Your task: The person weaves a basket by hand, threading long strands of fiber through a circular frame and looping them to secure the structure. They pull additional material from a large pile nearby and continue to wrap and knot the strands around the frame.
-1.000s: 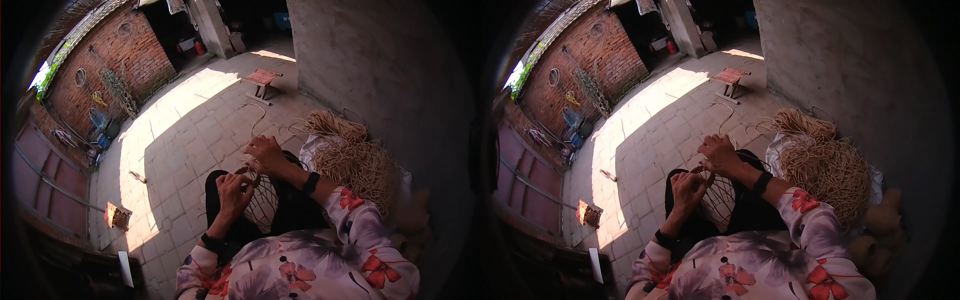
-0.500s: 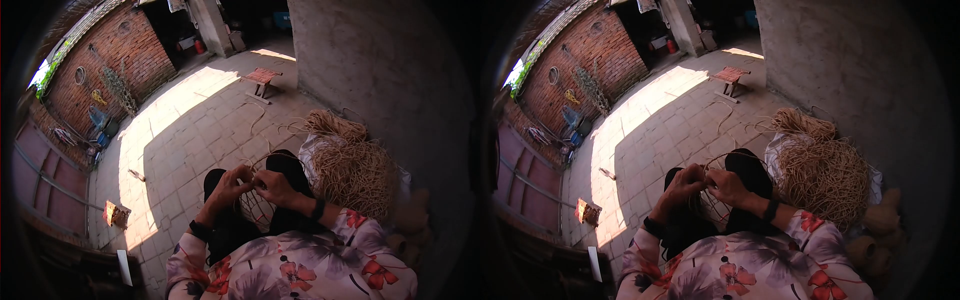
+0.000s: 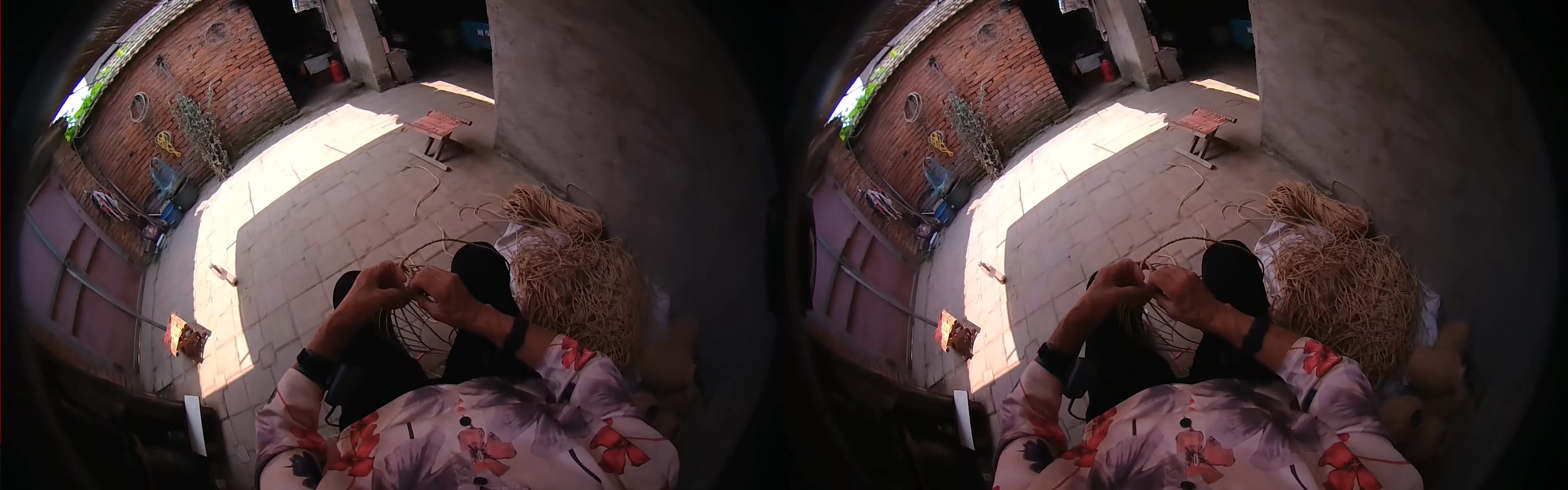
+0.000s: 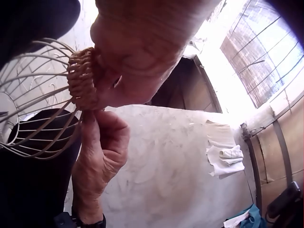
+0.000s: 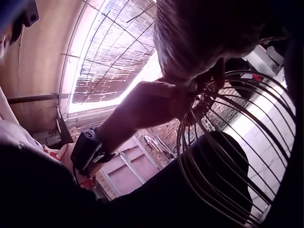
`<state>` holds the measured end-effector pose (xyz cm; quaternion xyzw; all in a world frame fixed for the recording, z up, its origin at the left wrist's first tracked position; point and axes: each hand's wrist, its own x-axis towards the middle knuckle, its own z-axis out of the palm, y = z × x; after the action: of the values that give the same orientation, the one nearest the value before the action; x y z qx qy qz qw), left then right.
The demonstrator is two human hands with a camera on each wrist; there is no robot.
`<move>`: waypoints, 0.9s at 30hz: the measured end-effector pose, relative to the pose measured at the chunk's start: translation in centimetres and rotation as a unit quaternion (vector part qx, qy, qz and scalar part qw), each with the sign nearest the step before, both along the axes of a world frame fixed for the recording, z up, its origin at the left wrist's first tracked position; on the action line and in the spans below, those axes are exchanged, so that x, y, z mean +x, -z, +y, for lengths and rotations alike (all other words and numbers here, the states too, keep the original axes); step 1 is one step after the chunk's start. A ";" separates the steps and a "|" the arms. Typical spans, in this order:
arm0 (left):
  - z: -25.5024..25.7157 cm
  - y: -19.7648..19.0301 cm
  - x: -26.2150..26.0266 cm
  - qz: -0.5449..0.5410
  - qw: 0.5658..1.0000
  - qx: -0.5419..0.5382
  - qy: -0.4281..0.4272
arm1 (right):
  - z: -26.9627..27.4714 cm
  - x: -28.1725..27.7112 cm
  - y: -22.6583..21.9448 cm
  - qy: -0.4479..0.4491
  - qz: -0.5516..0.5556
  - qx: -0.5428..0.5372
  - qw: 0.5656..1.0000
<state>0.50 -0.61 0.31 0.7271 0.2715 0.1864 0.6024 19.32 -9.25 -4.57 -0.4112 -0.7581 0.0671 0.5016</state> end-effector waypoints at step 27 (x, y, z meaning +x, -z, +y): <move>0.1 0.7 0.5 0.059 0.994 0.083 0.031 | -1.6 -0.9 1.2 0.142 -0.038 0.033 0.989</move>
<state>0.96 -0.50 -0.41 0.7920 0.2677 0.1467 0.5288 18.39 -10.83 -5.77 -0.5000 -0.7127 -0.0455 0.4899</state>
